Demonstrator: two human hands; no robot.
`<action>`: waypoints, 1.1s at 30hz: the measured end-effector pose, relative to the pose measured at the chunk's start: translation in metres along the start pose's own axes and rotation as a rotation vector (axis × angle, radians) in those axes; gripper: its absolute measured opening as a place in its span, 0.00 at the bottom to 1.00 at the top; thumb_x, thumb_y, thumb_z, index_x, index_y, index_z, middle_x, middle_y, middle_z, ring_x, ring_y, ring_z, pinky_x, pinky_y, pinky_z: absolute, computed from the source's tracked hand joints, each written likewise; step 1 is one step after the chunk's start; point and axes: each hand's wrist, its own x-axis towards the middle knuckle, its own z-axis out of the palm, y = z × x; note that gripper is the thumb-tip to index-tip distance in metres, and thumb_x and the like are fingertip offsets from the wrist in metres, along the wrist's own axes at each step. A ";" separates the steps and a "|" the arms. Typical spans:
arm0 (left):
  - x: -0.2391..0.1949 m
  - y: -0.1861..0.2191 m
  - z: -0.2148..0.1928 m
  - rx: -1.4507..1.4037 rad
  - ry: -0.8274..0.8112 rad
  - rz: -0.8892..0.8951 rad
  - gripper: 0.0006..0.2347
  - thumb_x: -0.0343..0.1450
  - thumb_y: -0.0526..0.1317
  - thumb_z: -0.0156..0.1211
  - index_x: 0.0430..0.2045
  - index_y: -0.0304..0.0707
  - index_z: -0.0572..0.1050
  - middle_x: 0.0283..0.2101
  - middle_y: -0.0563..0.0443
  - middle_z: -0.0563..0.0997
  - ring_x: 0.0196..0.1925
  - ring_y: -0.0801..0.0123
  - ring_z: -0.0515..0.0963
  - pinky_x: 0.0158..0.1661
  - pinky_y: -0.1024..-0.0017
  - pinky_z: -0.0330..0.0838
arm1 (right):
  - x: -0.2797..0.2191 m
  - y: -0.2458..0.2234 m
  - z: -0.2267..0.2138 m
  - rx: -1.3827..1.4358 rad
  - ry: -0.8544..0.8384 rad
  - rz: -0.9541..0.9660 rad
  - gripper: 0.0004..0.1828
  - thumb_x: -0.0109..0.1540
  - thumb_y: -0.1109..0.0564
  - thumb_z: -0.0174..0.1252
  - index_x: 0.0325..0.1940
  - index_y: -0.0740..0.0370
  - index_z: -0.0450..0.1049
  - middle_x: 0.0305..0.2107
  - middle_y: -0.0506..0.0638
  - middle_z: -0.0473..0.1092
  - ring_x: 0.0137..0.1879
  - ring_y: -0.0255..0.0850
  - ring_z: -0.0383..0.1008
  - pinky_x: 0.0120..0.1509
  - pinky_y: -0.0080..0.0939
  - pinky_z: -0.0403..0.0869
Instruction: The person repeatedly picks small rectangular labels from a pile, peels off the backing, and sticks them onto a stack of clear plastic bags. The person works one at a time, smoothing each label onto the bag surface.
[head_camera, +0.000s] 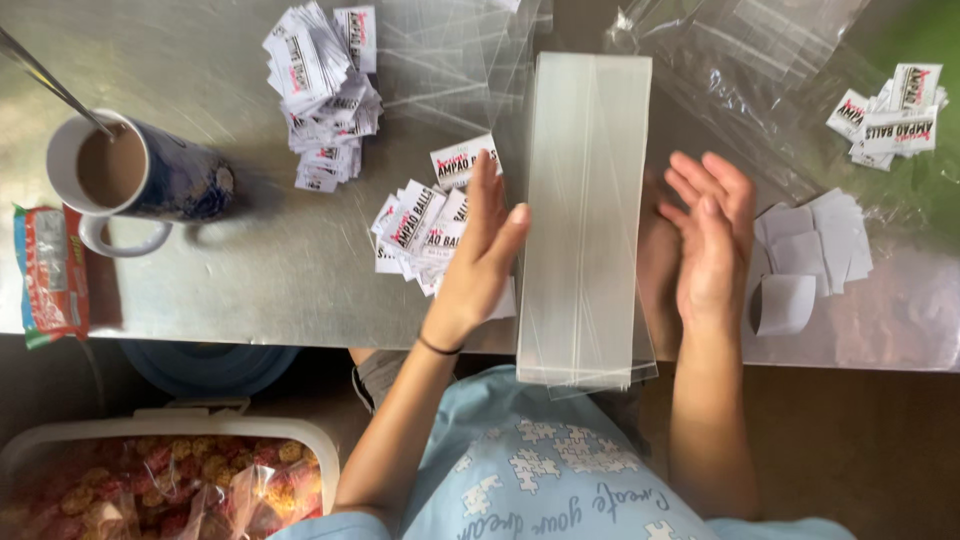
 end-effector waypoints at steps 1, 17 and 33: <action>-0.003 -0.016 0.009 -0.052 -0.003 0.019 0.35 0.80 0.44 0.50 0.76 0.34 0.35 0.81 0.36 0.37 0.83 0.52 0.39 0.76 0.62 0.40 | -0.001 0.002 0.004 0.068 -0.071 0.013 0.31 0.73 0.43 0.47 0.75 0.60 0.54 0.72 0.62 0.60 0.78 0.52 0.60 0.78 0.50 0.61; 0.036 -0.028 0.036 -0.331 0.043 0.100 0.35 0.81 0.59 0.31 0.76 0.32 0.33 0.82 0.38 0.37 0.84 0.57 0.35 0.78 0.63 0.31 | 0.002 0.002 0.038 0.382 -0.151 0.040 0.43 0.72 0.31 0.42 0.83 0.58 0.44 0.82 0.55 0.37 0.88 0.46 0.30 0.88 0.53 0.32; 0.012 0.049 -0.023 0.856 0.306 0.098 0.19 0.73 0.49 0.61 0.57 0.46 0.73 0.53 0.52 0.81 0.52 0.63 0.79 0.56 0.64 0.69 | -0.001 -0.006 0.002 0.236 -0.057 0.016 0.39 0.68 0.42 0.53 0.80 0.55 0.49 0.78 0.57 0.53 0.84 0.51 0.49 0.84 0.50 0.51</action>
